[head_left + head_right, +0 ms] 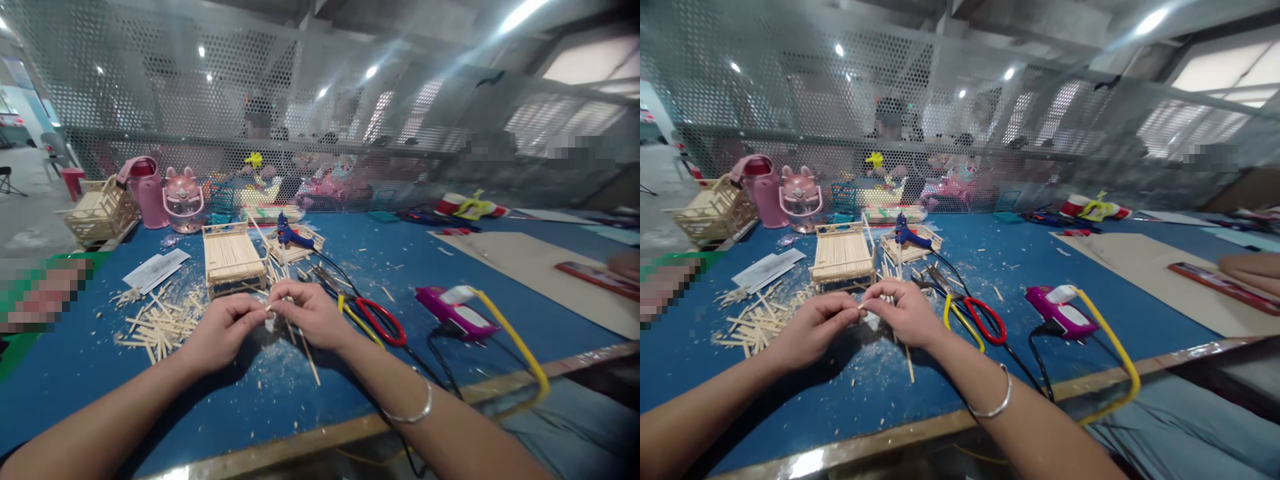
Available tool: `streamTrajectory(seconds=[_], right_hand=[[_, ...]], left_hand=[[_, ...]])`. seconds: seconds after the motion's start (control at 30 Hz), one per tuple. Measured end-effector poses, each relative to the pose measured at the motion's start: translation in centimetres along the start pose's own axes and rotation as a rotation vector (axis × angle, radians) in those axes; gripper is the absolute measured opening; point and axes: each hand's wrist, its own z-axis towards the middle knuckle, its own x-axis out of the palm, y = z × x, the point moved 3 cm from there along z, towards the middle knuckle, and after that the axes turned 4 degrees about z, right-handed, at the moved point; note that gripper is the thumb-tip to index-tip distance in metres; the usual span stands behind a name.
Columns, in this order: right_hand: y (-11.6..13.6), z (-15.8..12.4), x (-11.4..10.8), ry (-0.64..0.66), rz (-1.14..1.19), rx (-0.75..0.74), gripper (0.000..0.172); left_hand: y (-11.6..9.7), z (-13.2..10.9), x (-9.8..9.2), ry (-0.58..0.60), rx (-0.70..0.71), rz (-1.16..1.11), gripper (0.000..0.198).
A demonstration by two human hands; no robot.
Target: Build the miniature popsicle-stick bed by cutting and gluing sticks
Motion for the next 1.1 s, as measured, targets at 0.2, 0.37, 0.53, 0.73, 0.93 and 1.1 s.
streamTrajectory(seconds=[0.2,0.37,0.53,0.73,0.93,1.1], right_hand=[[1.3,-0.1,-0.1,0.015,0.067,-0.05,0.008],[1.5,2.1,0.9,0.037,-0.23,-0.133,0.008],[1.2,5.8,2.7,-0.041,-0.617,-0.397,0.01],[-0.7,7.1,4.4,-0.01,-0.851,-0.47,0.016],[-0.6,7.0,5.1,-0.061,-0.905,-0.527,0.02],[-0.8,7.2,5.4,-0.086,-0.88,-0.551,0.018]], left_hand=[[-1.1,-0.1,-4.0,-0.448,-0.108,0.045,0.02],[1.5,0.7,-8.3,-0.856,-0.198,-0.111,0.031],[5.5,0.3,-7.5,-0.556,-0.328,0.029,0.032],[6.3,0.1,-6.1,-0.345,-0.266,0.068,0.024],[6.3,0.3,-6.5,-0.324,-0.245,0.105,0.014],[6.5,0.4,-6.5,-0.345,-0.189,0.121,0.012]])
